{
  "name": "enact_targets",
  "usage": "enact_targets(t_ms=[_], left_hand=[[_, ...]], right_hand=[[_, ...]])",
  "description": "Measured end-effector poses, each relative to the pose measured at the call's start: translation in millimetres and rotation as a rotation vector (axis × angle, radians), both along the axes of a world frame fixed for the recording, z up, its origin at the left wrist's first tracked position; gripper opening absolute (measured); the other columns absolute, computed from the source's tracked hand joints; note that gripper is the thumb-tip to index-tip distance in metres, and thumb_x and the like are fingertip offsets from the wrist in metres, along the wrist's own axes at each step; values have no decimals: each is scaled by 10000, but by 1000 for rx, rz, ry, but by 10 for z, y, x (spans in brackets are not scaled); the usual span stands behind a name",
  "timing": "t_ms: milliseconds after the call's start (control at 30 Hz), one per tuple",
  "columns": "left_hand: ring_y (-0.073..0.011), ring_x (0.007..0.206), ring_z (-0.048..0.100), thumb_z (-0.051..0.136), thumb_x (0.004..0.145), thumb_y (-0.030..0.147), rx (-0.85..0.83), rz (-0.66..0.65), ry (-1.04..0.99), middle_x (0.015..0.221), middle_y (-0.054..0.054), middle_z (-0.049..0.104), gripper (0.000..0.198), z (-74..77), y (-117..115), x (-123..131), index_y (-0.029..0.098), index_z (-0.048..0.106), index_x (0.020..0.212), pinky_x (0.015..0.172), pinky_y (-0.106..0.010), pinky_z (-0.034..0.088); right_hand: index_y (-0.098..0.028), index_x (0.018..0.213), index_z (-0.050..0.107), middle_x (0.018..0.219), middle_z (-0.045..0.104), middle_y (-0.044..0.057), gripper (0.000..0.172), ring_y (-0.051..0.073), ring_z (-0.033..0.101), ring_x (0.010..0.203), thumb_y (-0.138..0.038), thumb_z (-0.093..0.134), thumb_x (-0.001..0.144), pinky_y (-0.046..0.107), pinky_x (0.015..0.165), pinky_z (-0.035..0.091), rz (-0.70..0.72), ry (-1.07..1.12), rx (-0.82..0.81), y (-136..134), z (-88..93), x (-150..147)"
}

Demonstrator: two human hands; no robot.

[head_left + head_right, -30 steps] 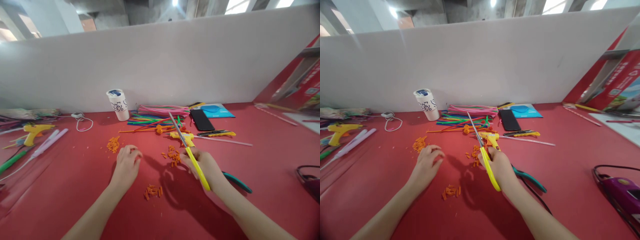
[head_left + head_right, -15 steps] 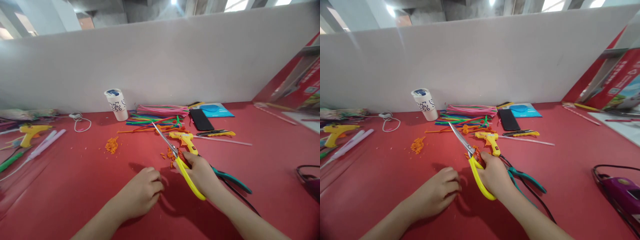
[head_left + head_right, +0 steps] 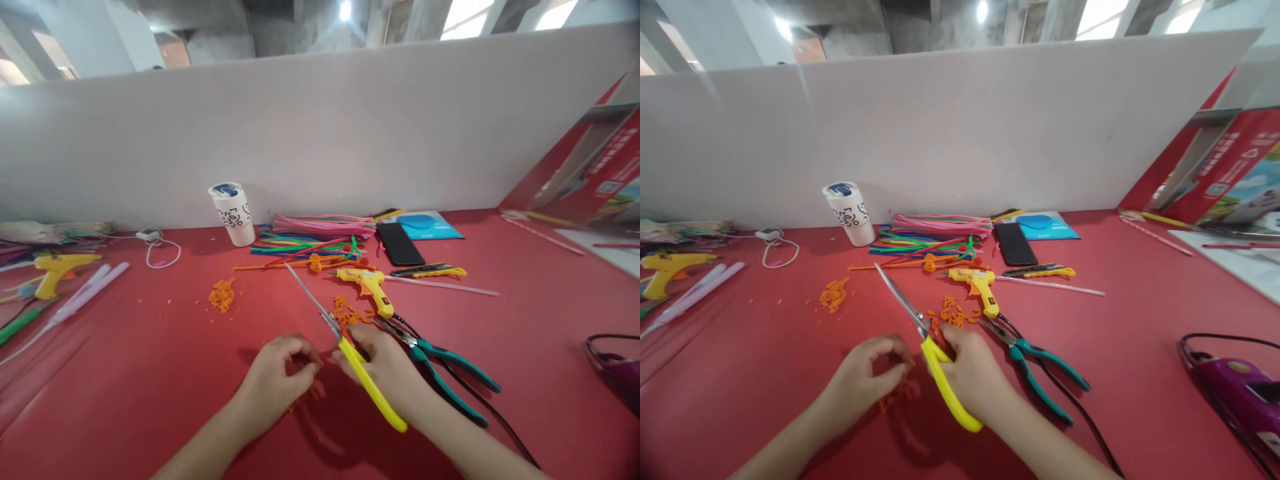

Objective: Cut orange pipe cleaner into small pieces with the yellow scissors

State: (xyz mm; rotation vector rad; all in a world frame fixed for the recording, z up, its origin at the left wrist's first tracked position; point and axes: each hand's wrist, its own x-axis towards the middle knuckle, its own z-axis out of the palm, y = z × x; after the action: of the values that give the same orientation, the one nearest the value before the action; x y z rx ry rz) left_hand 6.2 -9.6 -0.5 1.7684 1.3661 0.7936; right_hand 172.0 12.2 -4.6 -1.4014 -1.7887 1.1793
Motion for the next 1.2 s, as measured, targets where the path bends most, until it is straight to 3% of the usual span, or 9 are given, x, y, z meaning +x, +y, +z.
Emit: enact_targets(t_ms=[100,167,367,567,833,1000,1200], left_hand=[[-126,588,504,492,677,135,-189,78,-219,612,0,539,75,-15,-15,40,157,560,655,587,-237,404],[-122,567,493,503,671,146,-227,92,-278,598,2,528,62,-17,-33,69,153,563,660,565,-232,401],[-133,578,505,512,648,112,-65,134,-169,600,-4,554,84,10,-66,141,163,571,615,588,-244,417],[-156,645,538,527,634,82,154,72,52,653,-22,587,103,-49,-76,135,169,582,641,628,-272,431],[-161,632,534,513,640,71,180,20,99,617,-16,588,131,-71,-75,103,178,587,647,631,-285,432],[-148,613,520,501,626,61,108,9,10,622,-8,574,137,-45,-81,115,175,575,627,606,-263,422],[-112,514,477,560,642,172,-214,161,-343,558,20,517,43,-41,-32,82,158,564,601,503,-221,396]], right_hand=[[-205,540,301,509,259,-84,179,67,243,478,-180,473,585,181,408,196,66,96,-73,-79,37,-75],[-204,555,310,520,272,-83,163,69,251,492,-169,466,582,178,417,209,68,133,-74,-109,51,-98],[-194,572,352,531,309,-74,112,77,286,507,-204,453,620,190,441,244,48,153,-90,-109,21,-104],[-200,557,338,523,308,-78,128,79,273,504,-179,457,597,192,435,226,33,79,-25,-119,9,-101],[-211,535,286,504,302,-84,208,79,265,485,-176,481,600,193,424,210,39,-20,52,-132,44,-99],[-214,548,285,508,292,-83,220,82,254,487,-190,495,609,198,425,201,51,-27,62,-137,24,-99],[-215,552,281,497,306,-82,269,76,249,465,-266,523,656,199,411,188,56,-98,82,-122,38,-49]])
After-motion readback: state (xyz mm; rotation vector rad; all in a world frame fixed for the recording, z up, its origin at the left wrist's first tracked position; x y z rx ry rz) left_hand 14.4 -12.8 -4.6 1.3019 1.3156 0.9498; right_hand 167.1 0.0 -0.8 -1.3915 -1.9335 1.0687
